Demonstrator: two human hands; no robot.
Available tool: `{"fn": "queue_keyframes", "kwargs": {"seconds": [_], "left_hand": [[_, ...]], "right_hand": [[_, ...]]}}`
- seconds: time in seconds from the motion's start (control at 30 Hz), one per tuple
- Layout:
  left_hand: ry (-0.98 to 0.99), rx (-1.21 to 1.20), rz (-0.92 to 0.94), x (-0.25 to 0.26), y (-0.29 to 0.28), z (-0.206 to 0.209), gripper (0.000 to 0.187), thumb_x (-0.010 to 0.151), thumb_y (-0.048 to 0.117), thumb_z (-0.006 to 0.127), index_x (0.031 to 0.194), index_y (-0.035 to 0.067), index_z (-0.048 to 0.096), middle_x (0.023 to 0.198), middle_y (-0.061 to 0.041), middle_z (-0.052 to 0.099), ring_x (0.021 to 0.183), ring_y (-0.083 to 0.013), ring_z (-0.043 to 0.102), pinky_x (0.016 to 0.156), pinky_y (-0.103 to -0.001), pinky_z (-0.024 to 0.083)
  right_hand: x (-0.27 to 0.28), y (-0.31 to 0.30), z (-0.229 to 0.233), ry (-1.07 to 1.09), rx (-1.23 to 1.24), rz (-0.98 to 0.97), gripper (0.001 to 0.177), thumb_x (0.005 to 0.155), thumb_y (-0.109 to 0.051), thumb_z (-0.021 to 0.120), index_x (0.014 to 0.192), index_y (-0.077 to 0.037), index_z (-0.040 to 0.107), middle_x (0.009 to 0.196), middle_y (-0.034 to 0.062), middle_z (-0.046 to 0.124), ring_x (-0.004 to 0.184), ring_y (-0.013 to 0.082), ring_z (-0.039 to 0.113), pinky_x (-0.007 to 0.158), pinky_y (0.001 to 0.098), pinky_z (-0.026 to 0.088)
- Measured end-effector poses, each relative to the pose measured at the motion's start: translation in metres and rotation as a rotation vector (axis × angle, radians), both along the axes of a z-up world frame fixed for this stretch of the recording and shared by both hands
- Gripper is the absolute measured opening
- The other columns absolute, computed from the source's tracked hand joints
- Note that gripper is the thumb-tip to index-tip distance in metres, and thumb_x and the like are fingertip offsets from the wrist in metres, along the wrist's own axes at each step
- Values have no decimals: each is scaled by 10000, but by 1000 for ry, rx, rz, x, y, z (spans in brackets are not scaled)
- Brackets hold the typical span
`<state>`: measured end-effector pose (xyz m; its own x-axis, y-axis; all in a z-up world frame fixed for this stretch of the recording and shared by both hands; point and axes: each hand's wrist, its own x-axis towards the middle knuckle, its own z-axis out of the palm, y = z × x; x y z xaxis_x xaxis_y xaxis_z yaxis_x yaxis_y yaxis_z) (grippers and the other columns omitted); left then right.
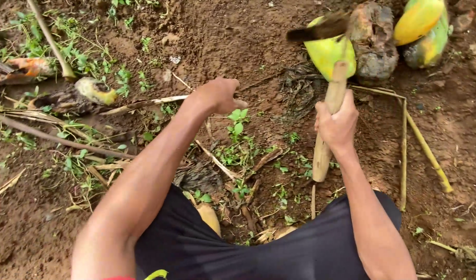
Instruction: Picking up papayas from the ground and organizing them into a pile while clearing debris with a wooden stick.
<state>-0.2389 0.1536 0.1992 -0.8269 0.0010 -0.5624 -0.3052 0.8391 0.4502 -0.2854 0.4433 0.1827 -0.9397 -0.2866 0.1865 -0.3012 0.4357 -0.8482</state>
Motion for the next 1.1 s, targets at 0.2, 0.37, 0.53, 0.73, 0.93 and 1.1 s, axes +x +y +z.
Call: {"fn": "queue_keyframes", "kwargs": {"seconds": [0.2, 0.37, 0.53, 0.73, 0.93, 1.1], "left_hand": [[34, -48, -46, -15, 3, -37, 617, 937, 495, 688, 1296, -3, 629, 1134, -256, 695, 1096, -431, 689, 940, -577, 562], [141, -57, -109, -36, 27, -44, 562, 961, 424, 671, 1294, -26, 613, 1157, -295, 677, 1107, -490, 672, 919, -619, 553], [197, -90, -133, -60, 50, -70, 593, 948, 423, 693, 1331, -19, 591, 1208, -296, 649, 1134, -487, 656, 937, -626, 531], [341, -168, -196, -66, 83, -95, 506, 911, 363, 742, 1199, -47, 664, 1059, -266, 688, 998, -469, 707, 862, -604, 566], [470, -327, -329, -76, 140, -119, 491, 906, 378, 754, 1214, 1, 689, 1011, -202, 718, 930, -364, 741, 827, -511, 597], [413, -351, -331, -68, 160, -96, 498, 966, 363, 694, 1283, -18, 645, 1111, -222, 704, 1027, -340, 715, 917, -480, 583]], "right_hand": [[15, 6, 0, -15, 249, -58, 205, 853, -56, 570, 1027, 47, 535, 599, 158, 557, 450, 227, 557, 383, 379, 441], [7, 40, 10, 64, 155, -180, 222, 893, -57, 559, 1100, 17, 530, 635, 115, 570, 495, 193, 591, 416, 310, 509], [1, 67, 28, 75, 90, -316, 191, 922, -75, 552, 1099, -7, 528, 644, 75, 583, 502, 164, 608, 423, 276, 535], [-14, 96, 12, -50, -241, -441, 175, 919, -108, 597, 1074, -74, 524, 603, 42, 575, 474, 122, 599, 397, 257, 551], [-24, 108, 9, -238, -424, -502, 206, 904, -206, 597, 1070, -100, 535, 604, -2, 561, 479, 104, 592, 382, 267, 571], [-28, 123, 8, -187, -433, -522, 232, 938, -161, 537, 1157, -85, 530, 593, -4, 538, 463, 106, 579, 387, 247, 558]]}}
